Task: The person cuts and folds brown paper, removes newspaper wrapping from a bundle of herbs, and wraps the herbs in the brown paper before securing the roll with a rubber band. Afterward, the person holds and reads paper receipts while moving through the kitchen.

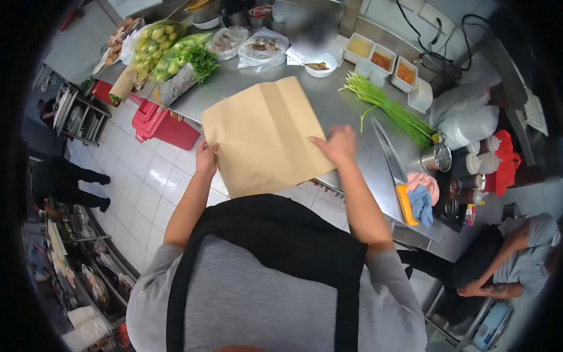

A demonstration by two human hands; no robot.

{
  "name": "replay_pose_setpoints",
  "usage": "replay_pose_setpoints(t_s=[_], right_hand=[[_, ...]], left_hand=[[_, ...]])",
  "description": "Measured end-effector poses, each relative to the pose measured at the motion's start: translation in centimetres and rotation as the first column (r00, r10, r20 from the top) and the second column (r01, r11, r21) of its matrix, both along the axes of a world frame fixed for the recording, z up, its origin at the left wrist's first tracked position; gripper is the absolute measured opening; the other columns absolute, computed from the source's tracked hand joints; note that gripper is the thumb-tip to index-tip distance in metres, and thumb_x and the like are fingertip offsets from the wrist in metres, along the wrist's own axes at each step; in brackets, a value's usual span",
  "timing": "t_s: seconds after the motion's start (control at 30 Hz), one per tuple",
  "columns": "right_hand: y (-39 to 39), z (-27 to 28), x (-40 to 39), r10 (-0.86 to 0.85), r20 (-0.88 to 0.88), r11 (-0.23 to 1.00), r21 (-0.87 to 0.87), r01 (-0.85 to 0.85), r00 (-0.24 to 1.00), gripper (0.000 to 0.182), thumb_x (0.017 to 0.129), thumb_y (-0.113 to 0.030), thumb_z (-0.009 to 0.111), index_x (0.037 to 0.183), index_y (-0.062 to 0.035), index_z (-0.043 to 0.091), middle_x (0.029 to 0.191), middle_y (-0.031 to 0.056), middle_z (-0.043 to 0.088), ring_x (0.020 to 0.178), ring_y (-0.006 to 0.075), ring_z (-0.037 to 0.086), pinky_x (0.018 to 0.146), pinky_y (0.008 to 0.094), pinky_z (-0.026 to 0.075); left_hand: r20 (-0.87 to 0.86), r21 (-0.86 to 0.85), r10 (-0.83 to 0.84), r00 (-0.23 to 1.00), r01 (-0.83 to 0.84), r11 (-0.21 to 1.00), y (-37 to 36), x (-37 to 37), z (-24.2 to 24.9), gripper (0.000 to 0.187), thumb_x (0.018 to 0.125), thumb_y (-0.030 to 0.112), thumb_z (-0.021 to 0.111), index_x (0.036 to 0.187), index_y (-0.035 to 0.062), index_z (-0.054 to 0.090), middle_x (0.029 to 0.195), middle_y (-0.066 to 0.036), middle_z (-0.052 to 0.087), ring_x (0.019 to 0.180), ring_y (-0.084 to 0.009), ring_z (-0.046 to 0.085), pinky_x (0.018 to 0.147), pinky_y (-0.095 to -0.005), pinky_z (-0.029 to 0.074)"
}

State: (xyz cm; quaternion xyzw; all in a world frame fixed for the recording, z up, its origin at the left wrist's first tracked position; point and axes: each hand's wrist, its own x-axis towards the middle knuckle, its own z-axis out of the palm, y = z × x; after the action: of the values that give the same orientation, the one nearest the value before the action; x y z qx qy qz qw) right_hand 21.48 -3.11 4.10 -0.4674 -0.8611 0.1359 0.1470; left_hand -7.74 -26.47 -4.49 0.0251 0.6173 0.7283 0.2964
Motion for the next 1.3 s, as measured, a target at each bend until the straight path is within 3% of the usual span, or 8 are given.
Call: replay_pose_setpoints(t_s=[0.07,0.17,0.3,0.47,0.67,0.87,1.0,1.3], right_hand=[[-0.6,-0.7,-2.2,0.106,-0.008,0.994,0.01,-0.106,0.994,0.047,0.068,-0.038,0.075,0.096,-0.0022,0.062,0.082,0.0137,0.061,0.084,0.0285,0.058,0.08,0.0394,0.046],[0.9,-2.9,-4.4,0.138,-0.445,0.839,-0.421,-0.343,0.885,0.035,0.072,-0.027,0.073,0.092,-0.0015,0.06,0.077,0.0105,0.06,0.076,0.0242,0.059,0.067,0.0342,0.05],[7.5,-2.6,-7.1,-0.422,-0.645,0.581,-0.732,-0.355,0.637,0.025,0.081,-0.019,0.065,0.093,0.0014,0.057,0.078,0.0097,0.059,0.067,0.0214,0.06,0.056,0.0282,0.051],[15.3,-3.5,-11.6,-0.802,-0.512,0.434,-0.854,-0.287,0.308,0.024,0.086,-0.014,0.06,0.101,0.0034,0.051,0.074,0.0092,0.057,0.066,0.0204,0.06,0.061,0.0326,0.056],[17.0,-1.8,-16.0,-0.748,-0.46,0.562,-0.823,0.087,0.479,0.027,0.084,-0.01,0.058,0.099,0.0105,0.051,0.083,0.0161,0.059,0.065,0.0245,0.062,0.055,0.0321,0.057],[14.7,0.1,-13.3,-0.715,-0.533,0.529,-0.835,-0.149,0.452,0.025,0.077,-0.001,0.056,0.098,0.013,0.054,0.082,0.018,0.062,0.058,0.0232,0.063,0.045,0.0307,0.056],[13.9,5.1,-5.2,-0.675,-0.485,0.501,-0.855,-0.137,0.556,0.017,0.079,-0.002,0.055,0.093,0.0083,0.053,0.081,0.0163,0.06,0.064,0.0242,0.064,0.056,0.0315,0.058],[22.9,5.0,12.9,-0.627,-0.593,0.769,-0.575,0.28,0.505,0.026,0.081,-0.005,0.054,0.106,0.0034,0.055,0.089,0.0126,0.061,0.067,0.0199,0.061,0.057,0.0299,0.053]], left_hand=[[0.023,0.072,0.126,0.992,-0.127,0.989,-0.6,1.4,1.4,0.026,0.082,-0.003,0.054,0.104,0.0085,0.047,0.086,-0.006,0.06,0.07,-0.0144,0.058,0.055,-0.0281,0.045],[-0.166,0.006,0.24,0.957,-0.242,0.97,-2.8,1.7,2.8,0.026,0.082,-0.007,0.047,0.104,0.0053,0.044,0.083,-0.007,0.059,0.066,-0.0122,0.056,0.056,-0.0255,0.046],[-0.335,-0.013,0.164,0.928,-0.178,0.984,-6.8,-1.3,5.3,0.036,0.082,-0.009,0.043,0.115,0.0048,0.04,0.087,-0.008,0.061,0.069,-0.0106,0.056,0.061,-0.0228,0.045],[-0.494,-0.024,-0.071,0.866,0.069,0.997,-7.5,-4.2,13.1,0.05,0.086,-0.007,0.042,0.133,0.0046,0.03,0.099,-0.01,0.063,0.088,-0.0143,0.059,0.078,-0.0251,0.046],[-0.684,-0.125,-0.376,0.625,0.408,0.904,-6.4,-10.4,21.9,0.047,0.086,-0.007,0.047,0.131,-0.0016,0.035,0.117,-0.01,0.056,0.107,-0.0145,0.052,0.094,-0.0274,0.038],[-0.69,-0.24,-0.543,0.478,0.558,0.795,-2.7,-15.3,23.9,0.041,0.086,-0.004,0.049,0.126,-0.0034,0.042,0.118,-0.01,0.055,0.109,-0.0149,0.051,0.095,-0.0276,0.035],[-0.663,-0.267,-0.595,0.455,0.599,0.755,0.2,-15.8,23.5,0.041,0.085,-0.003,0.051,0.126,-0.0036,0.043,0.115,-0.009,0.056,0.107,-0.0143,0.051,0.094,-0.0265,0.035],[-0.66,-0.242,-0.568,0.492,0.576,0.781,2.1,-13.0,22.4,0.04,0.085,-0.005,0.05,0.124,-0.0039,0.044,0.113,-0.01,0.057,0.105,-0.0146,0.052,0.093,-0.026,0.036]])
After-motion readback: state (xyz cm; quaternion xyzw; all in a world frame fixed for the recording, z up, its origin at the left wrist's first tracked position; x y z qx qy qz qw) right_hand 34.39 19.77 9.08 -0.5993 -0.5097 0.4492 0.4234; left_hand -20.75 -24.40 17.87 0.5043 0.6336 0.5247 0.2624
